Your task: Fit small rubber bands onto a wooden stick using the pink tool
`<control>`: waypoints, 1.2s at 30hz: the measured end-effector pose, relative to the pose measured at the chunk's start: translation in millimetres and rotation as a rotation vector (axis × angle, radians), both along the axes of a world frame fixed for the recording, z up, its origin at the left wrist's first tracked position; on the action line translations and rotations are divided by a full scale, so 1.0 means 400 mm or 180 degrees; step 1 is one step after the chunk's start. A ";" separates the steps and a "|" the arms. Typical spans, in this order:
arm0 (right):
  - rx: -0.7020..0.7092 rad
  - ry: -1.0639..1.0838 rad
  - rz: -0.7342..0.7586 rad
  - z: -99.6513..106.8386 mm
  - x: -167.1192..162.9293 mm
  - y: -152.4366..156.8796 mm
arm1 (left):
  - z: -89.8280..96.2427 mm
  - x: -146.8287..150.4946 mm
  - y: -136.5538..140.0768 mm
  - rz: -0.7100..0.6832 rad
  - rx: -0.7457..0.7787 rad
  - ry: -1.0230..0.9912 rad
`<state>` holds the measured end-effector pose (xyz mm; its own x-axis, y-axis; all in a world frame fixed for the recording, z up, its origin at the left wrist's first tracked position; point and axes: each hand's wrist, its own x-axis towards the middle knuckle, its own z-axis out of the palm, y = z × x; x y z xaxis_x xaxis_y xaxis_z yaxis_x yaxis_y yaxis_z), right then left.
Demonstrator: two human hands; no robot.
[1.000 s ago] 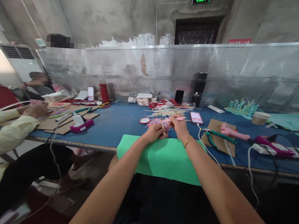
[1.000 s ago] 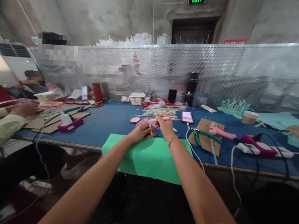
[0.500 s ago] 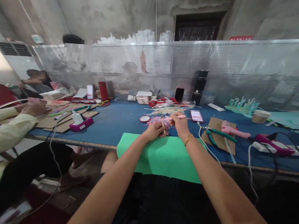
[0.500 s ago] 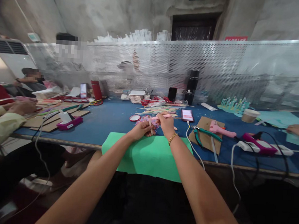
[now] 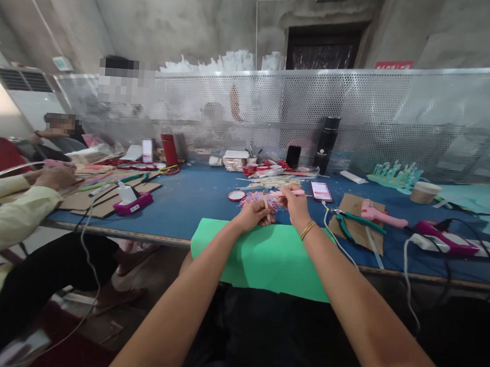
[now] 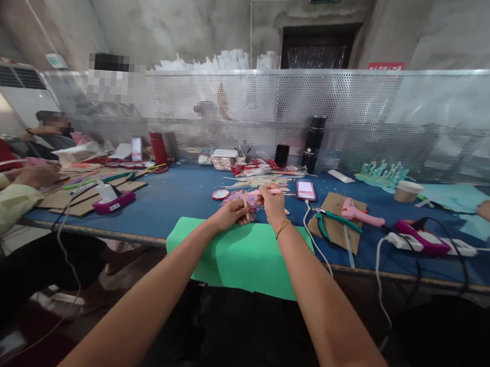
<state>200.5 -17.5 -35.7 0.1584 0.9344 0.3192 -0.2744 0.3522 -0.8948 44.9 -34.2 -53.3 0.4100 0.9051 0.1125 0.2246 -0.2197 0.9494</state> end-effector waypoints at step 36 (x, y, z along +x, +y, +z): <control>0.0078 -0.0059 0.0102 0.000 -0.004 -0.002 | -0.004 -0.003 0.010 -0.0060 0.0071 0.0044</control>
